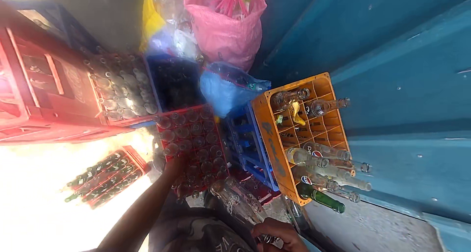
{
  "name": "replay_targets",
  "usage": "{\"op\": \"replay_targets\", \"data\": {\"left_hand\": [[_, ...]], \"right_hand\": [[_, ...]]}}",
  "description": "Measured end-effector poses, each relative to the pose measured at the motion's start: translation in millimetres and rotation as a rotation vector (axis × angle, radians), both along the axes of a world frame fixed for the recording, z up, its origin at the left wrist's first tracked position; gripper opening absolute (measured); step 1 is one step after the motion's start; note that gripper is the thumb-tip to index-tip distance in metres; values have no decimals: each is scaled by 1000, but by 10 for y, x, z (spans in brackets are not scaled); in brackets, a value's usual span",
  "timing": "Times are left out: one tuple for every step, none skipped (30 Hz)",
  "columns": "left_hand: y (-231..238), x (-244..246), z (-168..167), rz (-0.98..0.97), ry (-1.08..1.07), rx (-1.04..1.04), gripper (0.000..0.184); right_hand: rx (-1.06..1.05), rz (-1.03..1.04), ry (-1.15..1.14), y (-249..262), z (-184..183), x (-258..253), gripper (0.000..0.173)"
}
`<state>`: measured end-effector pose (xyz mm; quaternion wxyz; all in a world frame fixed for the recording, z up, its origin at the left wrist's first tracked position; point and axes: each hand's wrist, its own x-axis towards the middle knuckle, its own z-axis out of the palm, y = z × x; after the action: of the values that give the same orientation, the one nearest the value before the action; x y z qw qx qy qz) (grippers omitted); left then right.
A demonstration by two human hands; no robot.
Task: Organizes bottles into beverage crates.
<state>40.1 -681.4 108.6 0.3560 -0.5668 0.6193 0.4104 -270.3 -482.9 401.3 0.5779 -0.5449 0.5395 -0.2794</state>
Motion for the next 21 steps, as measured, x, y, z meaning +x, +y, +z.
{"op": "replay_targets", "data": {"left_hand": [[-28,39,-5,-28,17,0,42],[-23,91,-33,-60,39,-11,38],[-4,143,-59,-98,60,-26,36],[13,186,-62,-138,77,-38,33],[19,219,-37,-173,86,-43,32],[16,259,2,-199,99,-53,31],[24,329,43,-205,126,-72,30],[57,441,55,-183,161,-101,32],[106,590,59,-121,197,-135,35],[167,777,73,-26,231,-169,36],[249,1000,85,79,256,-204,36],[358,1236,127,199,282,-237,34],[478,1450,198,333,305,-265,31],[591,1612,290,484,348,-304,27],[669,1686,436,670,415,-327,22],[691,1670,635,876,486,-329,19],[652,1617,827,1042,580,-330,19],[550,1536,1021,1139,688,-314,23],[394,1409,1215,1165,795,-296,27],[209,1226,1396,1135,886,-286,32],[-3,1003,1575,1063,960,-269,34]], "right_hand": [[-21,19,-29,-51,6,26,21],[-41,39,-55,-99,10,57,21],[-63,58,-77,-151,4,95,21],[-85,76,-102,-206,-12,145,21],[-108,92,-125,-266,-42,203,20],[-132,104,-156,-334,-89,266,20],[-153,112,-187,-398,-156,333,20],[-163,117,-216,-460,-241,399,20],[-163,126,-226,-533,-343,468,20],[-151,145,-204,-624,-459,548,21],[-128,184,-141,-741,-586,649,22],[-76,253,-58,-881,-726,777,23],[-7,347,20,-1042,-895,934,26],[50,441,84,-1204,-1103,1112,30],[91,514,141,-1344,-1322,1284,34],[110,554,194,-1444,-1507,1426,38],[95,554,215,-1500,-1629,1528,40],[51,504,193,-1514,-1693,1597,40],[-11,422,147,-1490,-1713,1637,38],[-61,328,86,-1431,-1708,1650,36],[-90,234,30,-1340,-1702,1634,33]]}}
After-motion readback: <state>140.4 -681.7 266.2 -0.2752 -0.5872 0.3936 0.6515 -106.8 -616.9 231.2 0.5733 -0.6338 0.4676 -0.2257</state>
